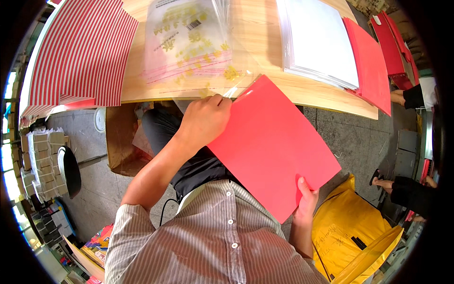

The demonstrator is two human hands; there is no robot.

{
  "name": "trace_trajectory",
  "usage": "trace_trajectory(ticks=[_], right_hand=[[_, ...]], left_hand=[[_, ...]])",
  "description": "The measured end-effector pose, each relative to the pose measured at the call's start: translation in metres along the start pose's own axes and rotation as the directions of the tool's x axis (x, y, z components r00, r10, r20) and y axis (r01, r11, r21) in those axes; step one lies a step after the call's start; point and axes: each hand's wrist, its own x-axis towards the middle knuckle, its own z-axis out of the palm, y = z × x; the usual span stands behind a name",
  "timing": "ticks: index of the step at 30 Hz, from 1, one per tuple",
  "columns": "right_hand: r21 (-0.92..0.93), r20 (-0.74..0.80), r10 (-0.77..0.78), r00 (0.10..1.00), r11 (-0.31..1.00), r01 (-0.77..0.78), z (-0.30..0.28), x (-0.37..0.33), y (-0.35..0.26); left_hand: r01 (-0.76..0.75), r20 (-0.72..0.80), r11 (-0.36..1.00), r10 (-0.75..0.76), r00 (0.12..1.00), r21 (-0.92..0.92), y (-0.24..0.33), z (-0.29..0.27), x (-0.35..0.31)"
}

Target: The person sits at a wooden table and repeatedly inserts white paper sheets into red envelopes. They pick up a red envelope, open it, insert a white sheet, and place the finished item on a stack. The process is repeated multiple times throughout the clip.

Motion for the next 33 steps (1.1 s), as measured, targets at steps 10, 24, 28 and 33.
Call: trace_trajectory(ticks=[10, 24, 28, 33], right_hand=[[0.059, -0.019, 0.009, 1.0, 0.998, -0.008, -0.012, -0.01, 0.001], [0.035, -0.063, 0.004, 0.998, 0.999, -0.002, -0.007, -0.006, 0.003], [0.006, -0.058, 0.01, 0.998, 1.0, -0.009, -0.012, -0.001, 0.007], [-0.021, -0.054, -0.022, 0.998, 1.0, 0.02, -0.011, 0.0, 0.01]], left_hand=[[-0.013, 0.007, 1.0, 0.013, 1.0, -0.013, 0.006, 0.001, 0.002], [-0.024, 0.0, 0.999, 0.024, 1.0, -0.039, 0.01, -0.008, -0.002], [0.042, 0.008, 0.998, -0.042, 0.999, -0.051, 0.002, -0.009, -0.021], [0.024, -0.045, 0.995, -0.028, 0.999, -0.094, -0.003, -0.005, -0.033]])
